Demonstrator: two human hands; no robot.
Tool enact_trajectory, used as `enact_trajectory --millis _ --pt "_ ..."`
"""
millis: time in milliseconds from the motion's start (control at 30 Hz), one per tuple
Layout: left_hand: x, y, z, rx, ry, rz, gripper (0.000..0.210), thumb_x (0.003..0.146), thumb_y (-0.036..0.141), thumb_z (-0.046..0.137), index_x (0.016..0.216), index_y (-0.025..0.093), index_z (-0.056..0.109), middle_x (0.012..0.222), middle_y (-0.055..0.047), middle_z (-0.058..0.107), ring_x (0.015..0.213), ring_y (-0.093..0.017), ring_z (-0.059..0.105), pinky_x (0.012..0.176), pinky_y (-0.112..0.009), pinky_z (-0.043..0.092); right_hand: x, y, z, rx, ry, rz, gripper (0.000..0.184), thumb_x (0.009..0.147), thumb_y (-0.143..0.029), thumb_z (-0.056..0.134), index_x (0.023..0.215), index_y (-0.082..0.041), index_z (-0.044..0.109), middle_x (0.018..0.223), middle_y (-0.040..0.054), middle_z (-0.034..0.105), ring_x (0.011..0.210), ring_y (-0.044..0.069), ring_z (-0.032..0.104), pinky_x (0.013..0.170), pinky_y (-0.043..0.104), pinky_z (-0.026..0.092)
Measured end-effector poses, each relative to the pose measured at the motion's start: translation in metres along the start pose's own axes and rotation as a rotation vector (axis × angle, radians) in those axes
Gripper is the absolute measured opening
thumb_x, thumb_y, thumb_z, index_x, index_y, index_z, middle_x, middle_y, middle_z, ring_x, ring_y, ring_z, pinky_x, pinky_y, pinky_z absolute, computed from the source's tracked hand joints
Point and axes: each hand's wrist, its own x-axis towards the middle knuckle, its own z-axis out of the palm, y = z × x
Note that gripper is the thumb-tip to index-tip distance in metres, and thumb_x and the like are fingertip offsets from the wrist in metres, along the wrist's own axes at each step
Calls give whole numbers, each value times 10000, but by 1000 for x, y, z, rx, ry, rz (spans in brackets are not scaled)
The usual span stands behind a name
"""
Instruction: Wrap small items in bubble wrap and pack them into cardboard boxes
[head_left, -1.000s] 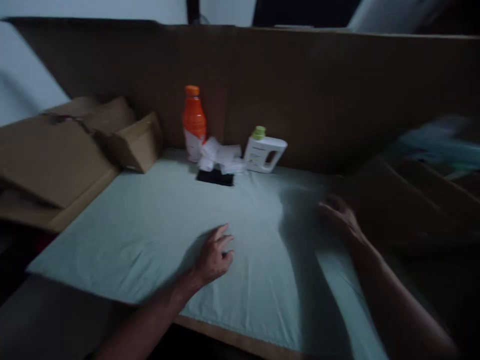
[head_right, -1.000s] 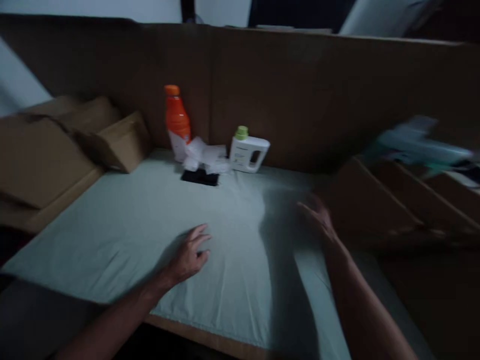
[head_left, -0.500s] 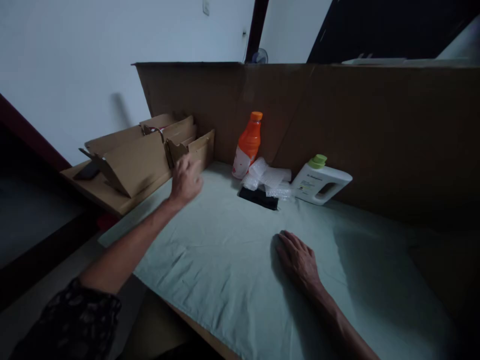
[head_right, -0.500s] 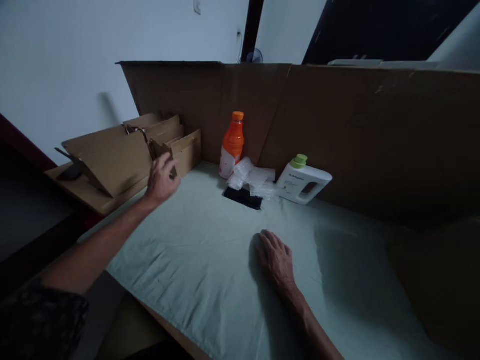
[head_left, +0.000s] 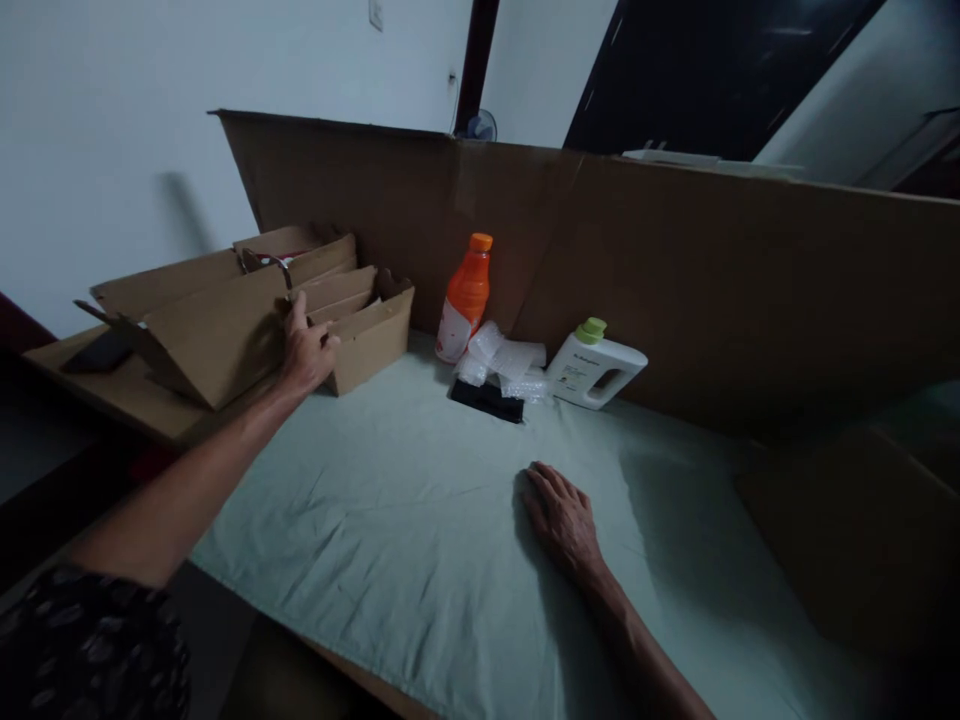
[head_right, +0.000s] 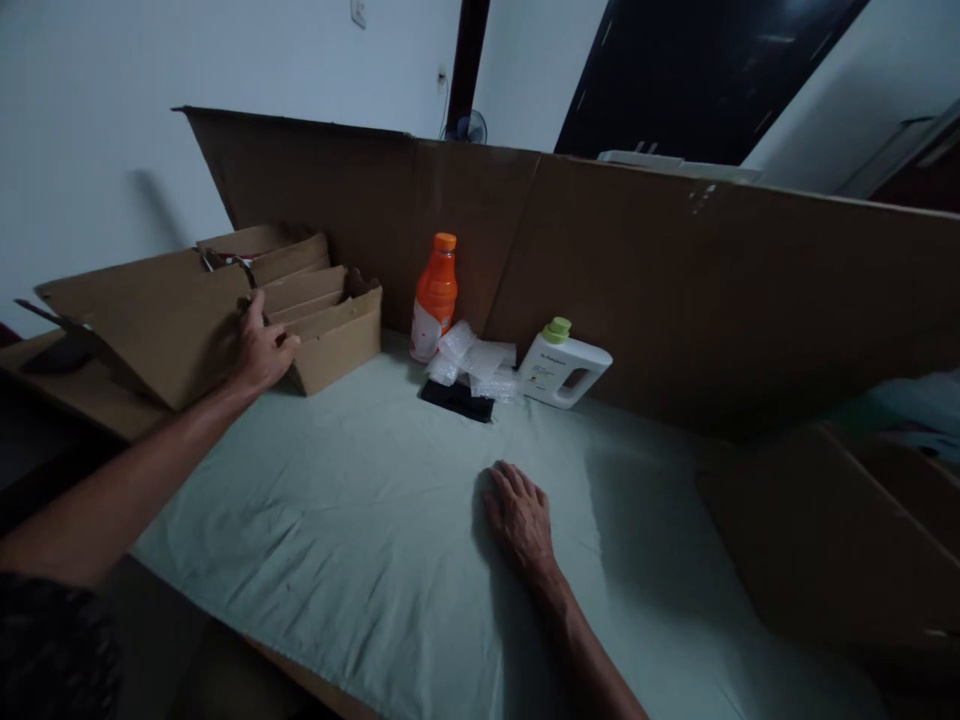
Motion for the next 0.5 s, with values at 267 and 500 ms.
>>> enact_trajectory --millis 267,500 --pt "-182 10 -91 -250 99 135 421 875 315 638 1288 259 580 1698 -78 155 1476 -345 398 1151 -504 453 -2 3 3 248 67 76 455 869 -434 562 1272 -249 659 1389 119 641 1283 335 584 1057 556 447" --pt "-220 4 -74 -439 -138 -258 834 702 569 759 1386 162 513 1451 -187 565 1352 -351 550 1131 -510 461 16 -79 -10 800 -84 -57 669 849 -496 645 1454 -241 514 1523 150 510 1363 311 521 1039 515 488"
